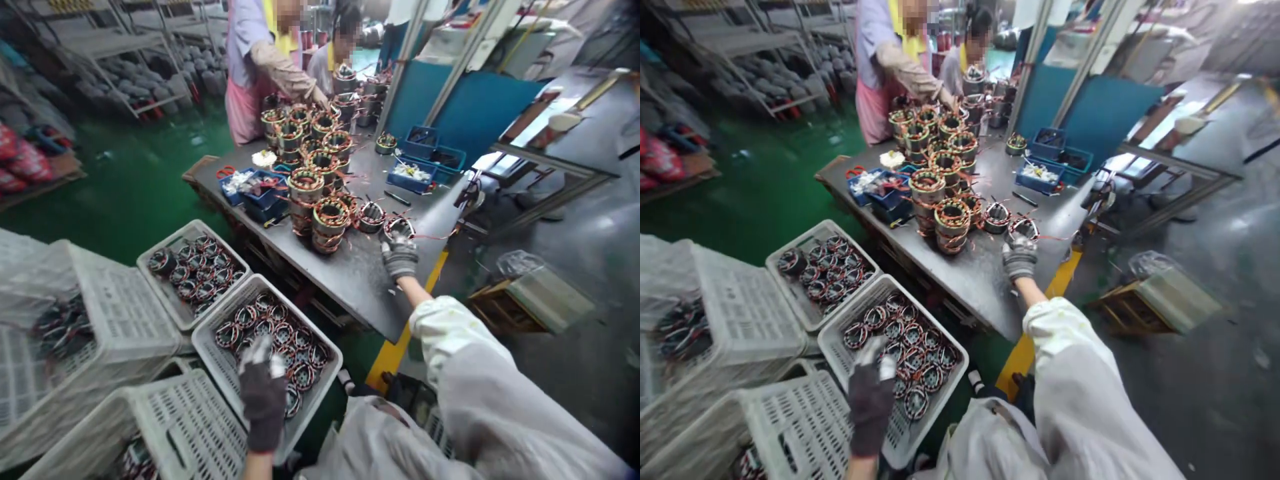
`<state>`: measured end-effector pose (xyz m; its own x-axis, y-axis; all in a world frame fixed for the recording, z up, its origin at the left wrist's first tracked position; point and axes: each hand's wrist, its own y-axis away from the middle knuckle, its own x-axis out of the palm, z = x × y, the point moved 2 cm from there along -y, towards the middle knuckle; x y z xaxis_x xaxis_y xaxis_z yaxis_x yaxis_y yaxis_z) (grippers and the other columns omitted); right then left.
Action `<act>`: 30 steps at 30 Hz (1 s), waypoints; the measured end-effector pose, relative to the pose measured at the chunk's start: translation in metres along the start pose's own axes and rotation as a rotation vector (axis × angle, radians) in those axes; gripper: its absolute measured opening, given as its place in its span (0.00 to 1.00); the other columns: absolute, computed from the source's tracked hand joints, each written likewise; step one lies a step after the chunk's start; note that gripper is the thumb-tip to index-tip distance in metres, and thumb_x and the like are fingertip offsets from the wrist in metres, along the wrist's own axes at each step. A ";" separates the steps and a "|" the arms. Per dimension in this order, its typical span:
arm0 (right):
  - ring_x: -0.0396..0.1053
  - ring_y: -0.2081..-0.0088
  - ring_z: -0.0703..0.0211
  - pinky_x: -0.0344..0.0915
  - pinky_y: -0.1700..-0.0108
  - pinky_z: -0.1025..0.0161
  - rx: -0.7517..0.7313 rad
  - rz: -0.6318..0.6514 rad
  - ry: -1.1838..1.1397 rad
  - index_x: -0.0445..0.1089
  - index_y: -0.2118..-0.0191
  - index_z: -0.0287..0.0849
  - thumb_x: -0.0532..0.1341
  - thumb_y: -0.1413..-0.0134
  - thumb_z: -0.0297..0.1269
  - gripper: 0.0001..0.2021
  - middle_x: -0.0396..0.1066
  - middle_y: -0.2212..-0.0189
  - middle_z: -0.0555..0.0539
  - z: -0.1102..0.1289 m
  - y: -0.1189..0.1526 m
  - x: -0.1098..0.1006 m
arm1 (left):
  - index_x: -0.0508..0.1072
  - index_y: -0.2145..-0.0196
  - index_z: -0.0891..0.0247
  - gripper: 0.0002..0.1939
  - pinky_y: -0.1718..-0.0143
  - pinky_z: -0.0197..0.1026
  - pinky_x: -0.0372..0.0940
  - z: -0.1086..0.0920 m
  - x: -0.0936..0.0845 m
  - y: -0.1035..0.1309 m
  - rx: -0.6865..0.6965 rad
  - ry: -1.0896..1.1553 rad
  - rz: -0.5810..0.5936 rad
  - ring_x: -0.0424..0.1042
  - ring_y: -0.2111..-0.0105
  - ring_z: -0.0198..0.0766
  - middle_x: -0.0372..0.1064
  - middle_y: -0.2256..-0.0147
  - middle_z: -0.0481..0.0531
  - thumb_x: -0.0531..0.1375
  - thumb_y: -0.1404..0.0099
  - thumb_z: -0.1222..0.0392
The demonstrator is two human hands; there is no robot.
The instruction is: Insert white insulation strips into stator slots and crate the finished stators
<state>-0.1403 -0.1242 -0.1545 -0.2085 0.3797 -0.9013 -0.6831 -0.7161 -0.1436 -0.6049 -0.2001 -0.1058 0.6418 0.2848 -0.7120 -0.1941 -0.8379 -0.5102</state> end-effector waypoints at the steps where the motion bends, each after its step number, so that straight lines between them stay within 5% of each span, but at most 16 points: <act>1: 0.62 0.34 0.30 0.51 0.30 0.34 -0.011 0.012 0.090 0.66 0.32 0.31 0.54 0.35 0.45 0.32 0.68 0.35 0.26 -0.016 -0.028 -0.002 | 0.73 0.40 0.60 0.17 0.37 0.56 0.68 -0.021 0.027 -0.017 0.106 0.013 0.037 0.75 0.42 0.48 0.78 0.45 0.58 0.57 0.23 0.62; 4: 0.61 0.33 0.27 0.48 0.30 0.33 -0.113 0.211 0.303 0.71 0.36 0.32 0.58 0.36 0.53 0.33 0.69 0.36 0.26 -0.043 -0.074 0.005 | 0.70 0.37 0.61 0.20 0.30 0.55 0.61 -0.086 0.109 -0.072 0.386 0.091 0.188 0.73 0.38 0.45 0.78 0.43 0.56 0.55 0.24 0.66; 8: 0.68 0.39 0.29 0.55 0.34 0.36 -0.229 0.345 0.405 0.78 0.45 0.35 0.56 0.34 0.60 0.32 0.76 0.42 0.27 -0.061 -0.054 0.015 | 0.69 0.34 0.65 0.24 0.28 0.56 0.57 -0.157 0.212 -0.147 0.581 -0.005 0.417 0.71 0.35 0.48 0.77 0.40 0.59 0.55 0.25 0.63; 13: 0.66 0.35 0.32 0.51 0.28 0.41 -0.403 0.248 0.281 0.80 0.43 0.39 0.64 0.39 0.63 0.33 0.75 0.38 0.33 -0.086 -0.002 0.014 | 0.62 0.28 0.72 0.30 0.26 0.61 0.51 -0.225 0.338 -0.229 0.643 -0.230 0.719 0.61 0.29 0.54 0.64 0.31 0.68 0.48 0.24 0.65; 17: 0.67 0.36 0.32 0.51 0.28 0.40 -0.400 0.244 0.279 0.80 0.42 0.40 0.65 0.40 0.62 0.33 0.76 0.39 0.33 -0.095 -0.002 0.015 | 0.61 0.28 0.75 0.31 0.28 0.65 0.49 -0.250 0.399 -0.268 0.536 -0.334 0.828 0.67 0.33 0.56 0.67 0.34 0.75 0.47 0.25 0.67; 19: 0.67 0.36 0.32 0.51 0.28 0.40 -0.393 0.248 0.284 0.79 0.41 0.38 0.65 0.39 0.62 0.33 0.75 0.39 0.32 -0.096 -0.010 0.014 | 0.61 0.28 0.76 0.31 0.31 0.65 0.53 -0.249 0.405 -0.269 0.500 -0.346 0.845 0.73 0.39 0.57 0.74 0.41 0.76 0.50 0.26 0.66; 22: 0.67 0.36 0.31 0.51 0.29 0.39 -0.390 0.240 0.271 0.79 0.40 0.38 0.65 0.39 0.60 0.32 0.74 0.37 0.32 -0.097 -0.022 0.007 | 0.62 0.29 0.77 0.33 0.34 0.62 0.58 -0.234 0.383 -0.241 0.486 -0.333 0.861 0.75 0.43 0.58 0.76 0.45 0.75 0.57 0.27 0.59; 26: 0.67 0.37 0.32 0.51 0.29 0.40 -0.391 0.289 0.270 0.81 0.45 0.39 0.62 0.36 0.56 0.27 0.76 0.40 0.33 -0.102 -0.034 -0.002 | 0.76 0.41 0.71 0.26 0.39 0.60 0.63 -0.193 0.321 -0.159 0.434 -0.308 0.911 0.76 0.47 0.59 0.79 0.50 0.71 0.58 0.26 0.48; 30: 0.66 0.37 0.30 0.50 0.30 0.37 -0.362 0.338 0.293 0.81 0.47 0.38 0.61 0.36 0.56 0.27 0.77 0.42 0.31 -0.103 -0.041 0.000 | 0.82 0.56 0.65 0.16 0.34 0.61 0.61 -0.160 0.258 -0.082 0.369 -0.166 1.022 0.79 0.56 0.55 0.81 0.60 0.65 0.63 0.30 0.50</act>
<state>-0.0400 -0.1554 -0.1909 -0.1355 -0.0468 -0.9897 -0.3183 -0.9439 0.0882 -0.3052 -0.1326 -0.1709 -0.0501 -0.3819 -0.9228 -0.8051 -0.5313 0.2636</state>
